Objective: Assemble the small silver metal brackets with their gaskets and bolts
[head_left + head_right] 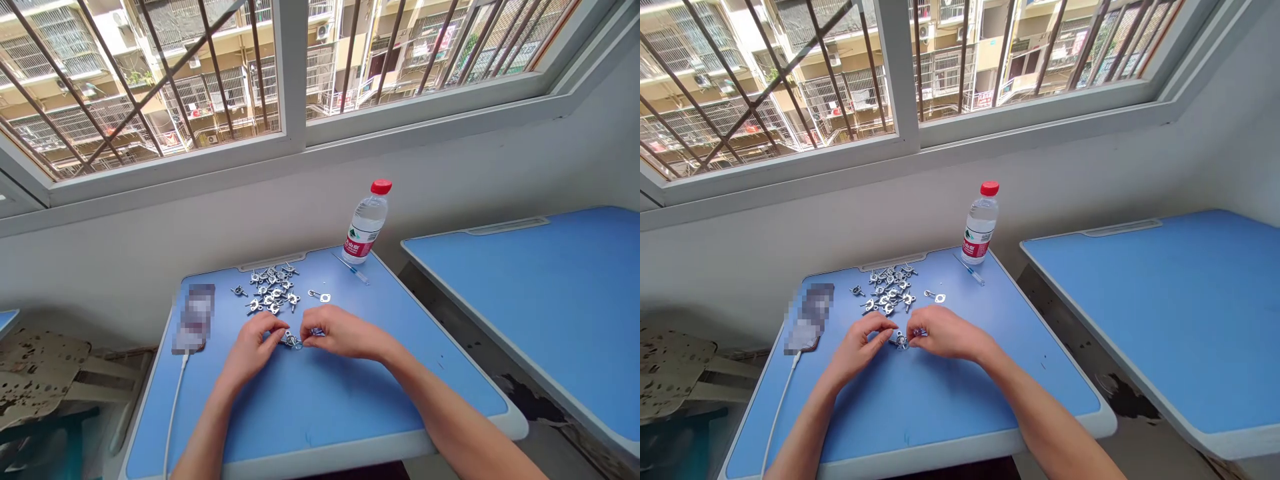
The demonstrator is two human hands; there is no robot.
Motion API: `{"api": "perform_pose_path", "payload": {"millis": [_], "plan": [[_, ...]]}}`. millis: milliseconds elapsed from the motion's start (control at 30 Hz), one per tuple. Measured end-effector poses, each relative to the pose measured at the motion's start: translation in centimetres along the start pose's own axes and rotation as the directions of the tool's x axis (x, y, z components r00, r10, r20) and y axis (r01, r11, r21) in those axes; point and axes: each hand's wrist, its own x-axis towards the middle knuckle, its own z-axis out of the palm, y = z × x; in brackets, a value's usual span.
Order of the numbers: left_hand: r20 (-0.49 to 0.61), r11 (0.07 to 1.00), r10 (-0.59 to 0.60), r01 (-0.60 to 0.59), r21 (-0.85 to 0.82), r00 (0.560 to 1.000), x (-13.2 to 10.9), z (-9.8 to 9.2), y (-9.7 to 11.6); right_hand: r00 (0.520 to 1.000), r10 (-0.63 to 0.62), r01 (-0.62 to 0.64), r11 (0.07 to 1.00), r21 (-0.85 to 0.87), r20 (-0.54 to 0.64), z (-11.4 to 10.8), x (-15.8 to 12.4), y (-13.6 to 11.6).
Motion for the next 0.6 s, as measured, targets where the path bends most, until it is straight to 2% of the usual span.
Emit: {"api": "perform_pose_path", "payload": {"millis": [133,367,600], "plan": [[0.052,0.998,0.002,-0.005,0.061,0.999,0.0,0.7,-1.0,0.999,0.018,-0.013,0.994,-0.110,0.050,0.5,0.1,-0.1],[0.093,0.990,0.014,-0.027,0.138,0.996,-0.1,1.3,-1.4,0.995,0.085,-0.072,0.976,-0.206,0.056,0.8,0.5,-0.5],[0.118,0.987,0.011,-0.030,0.158,0.993,-0.1,1.2,-0.9,0.977,0.213,-0.211,0.968,-0.133,-0.003,1.3,1.0,-0.9]]}}
